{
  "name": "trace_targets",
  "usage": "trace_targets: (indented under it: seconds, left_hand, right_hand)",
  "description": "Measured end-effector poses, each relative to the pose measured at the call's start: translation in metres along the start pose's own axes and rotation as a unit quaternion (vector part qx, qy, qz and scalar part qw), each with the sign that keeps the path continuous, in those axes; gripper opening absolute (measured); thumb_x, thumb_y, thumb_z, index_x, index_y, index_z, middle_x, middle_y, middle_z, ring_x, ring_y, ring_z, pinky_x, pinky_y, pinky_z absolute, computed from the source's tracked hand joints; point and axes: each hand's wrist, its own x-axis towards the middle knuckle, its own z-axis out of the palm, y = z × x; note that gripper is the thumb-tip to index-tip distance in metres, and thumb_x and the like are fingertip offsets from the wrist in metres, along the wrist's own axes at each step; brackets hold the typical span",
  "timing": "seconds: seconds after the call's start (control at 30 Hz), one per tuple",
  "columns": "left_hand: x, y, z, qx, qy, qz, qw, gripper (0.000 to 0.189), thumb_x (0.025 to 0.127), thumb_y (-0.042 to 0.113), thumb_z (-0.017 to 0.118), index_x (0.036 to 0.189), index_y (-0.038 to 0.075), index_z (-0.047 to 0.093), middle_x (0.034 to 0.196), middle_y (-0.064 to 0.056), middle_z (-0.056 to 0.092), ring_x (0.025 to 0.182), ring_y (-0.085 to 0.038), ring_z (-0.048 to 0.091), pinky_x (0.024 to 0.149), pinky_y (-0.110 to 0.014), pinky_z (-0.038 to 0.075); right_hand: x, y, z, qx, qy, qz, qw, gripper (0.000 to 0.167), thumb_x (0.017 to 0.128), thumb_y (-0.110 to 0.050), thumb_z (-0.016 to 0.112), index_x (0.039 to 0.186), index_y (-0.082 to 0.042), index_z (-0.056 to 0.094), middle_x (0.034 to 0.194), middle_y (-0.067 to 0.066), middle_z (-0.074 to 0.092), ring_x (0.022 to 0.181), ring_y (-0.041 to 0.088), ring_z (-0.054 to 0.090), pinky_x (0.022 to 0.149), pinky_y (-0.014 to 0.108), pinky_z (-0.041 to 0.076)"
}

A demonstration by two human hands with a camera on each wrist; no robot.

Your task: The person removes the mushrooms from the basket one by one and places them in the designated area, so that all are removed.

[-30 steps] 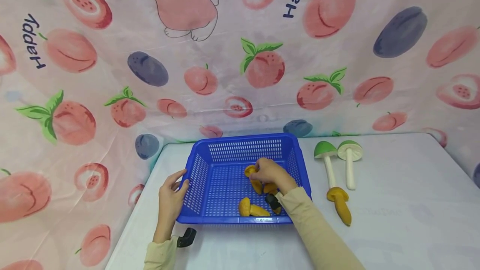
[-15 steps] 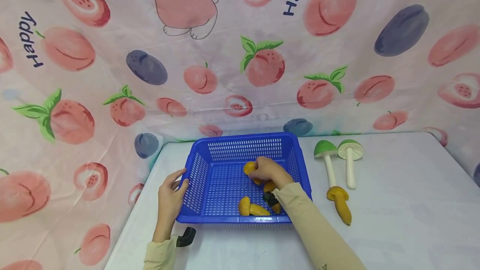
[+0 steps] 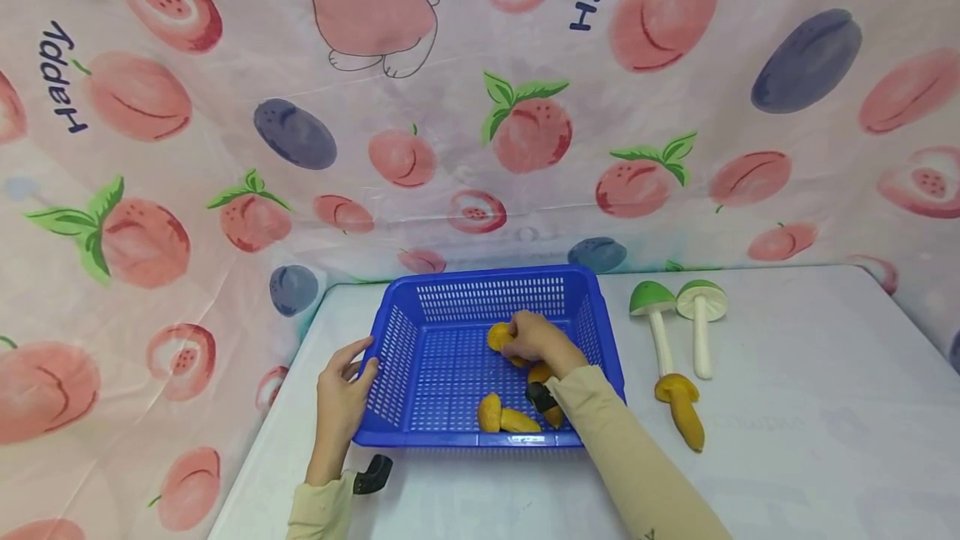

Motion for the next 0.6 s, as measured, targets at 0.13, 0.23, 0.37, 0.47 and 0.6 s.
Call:
trace_targets:
  seconds: [0.13, 0.23, 0.37, 0.47, 0.6]
  left_hand:
    - [0.000, -0.001, 0.000, -0.003, 0.000, -0.003, 1.0000, 0.035, 0.095, 0.006, 0.062, 0.130, 0.007, 0.064, 0.136, -0.015, 0.058, 0.111, -0.035, 0.065, 0.097, -0.054, 0.052]
    - [0.001, -0.002, 0.000, -0.008, 0.001, -0.007, 0.9999, 0.035, 0.095, 0.005, 0.062, 0.129, 0.007, 0.065, 0.136, -0.014, 0.058, 0.110, -0.034, 0.065, 0.097, -0.053, 0.052]
    - [0.001, -0.001, 0.000, -0.009, 0.001, -0.005, 0.9999, 0.035, 0.095, 0.006, 0.063, 0.129, 0.007, 0.065, 0.136, -0.014, 0.058, 0.110, -0.034, 0.065, 0.096, -0.053, 0.052]
    - [0.001, -0.001, 0.000, -0.008, 0.001, -0.003, 1.0000, 0.034, 0.095, 0.006, 0.063, 0.129, 0.007, 0.065, 0.136, -0.014, 0.058, 0.109, -0.033, 0.065, 0.096, -0.053, 0.052]
    - [0.002, -0.001, 0.000, -0.008, 0.002, -0.001, 1.0000, 0.034, 0.095, 0.006, 0.063, 0.129, 0.007, 0.065, 0.136, -0.014, 0.058, 0.109, -0.034, 0.066, 0.096, -0.053, 0.053]
  right_hand:
    - [-0.003, -0.004, -0.001, -0.004, 0.014, -0.001, 0.9999, 0.035, 0.089, -0.013, 0.071, 0.116, 0.005, 0.060, 0.106, 0.017, 0.064, 0.089, 0.026, 0.057, 0.082, 0.041, 0.052]
    - [-0.005, -0.006, -0.002, -0.008, 0.023, -0.001, 0.9997, 0.035, 0.090, -0.013, 0.070, 0.118, 0.006, 0.059, 0.103, 0.016, 0.063, 0.085, 0.025, 0.056, 0.078, 0.038, 0.051]
    - [-0.008, -0.007, -0.004, -0.011, 0.034, -0.005, 0.9993, 0.036, 0.090, -0.012, 0.070, 0.120, 0.006, 0.060, 0.102, 0.015, 0.064, 0.083, 0.024, 0.057, 0.074, 0.036, 0.052]
    - [-0.010, -0.008, -0.006, -0.008, 0.041, -0.008, 0.9991, 0.036, 0.090, -0.012, 0.070, 0.120, 0.004, 0.060, 0.100, 0.014, 0.064, 0.081, 0.023, 0.057, 0.073, 0.035, 0.052]
    - [-0.014, -0.009, -0.010, -0.008, 0.048, -0.018, 0.9986, 0.035, 0.090, -0.011, 0.070, 0.121, 0.004, 0.060, 0.099, 0.014, 0.065, 0.081, 0.022, 0.058, 0.071, 0.034, 0.052]
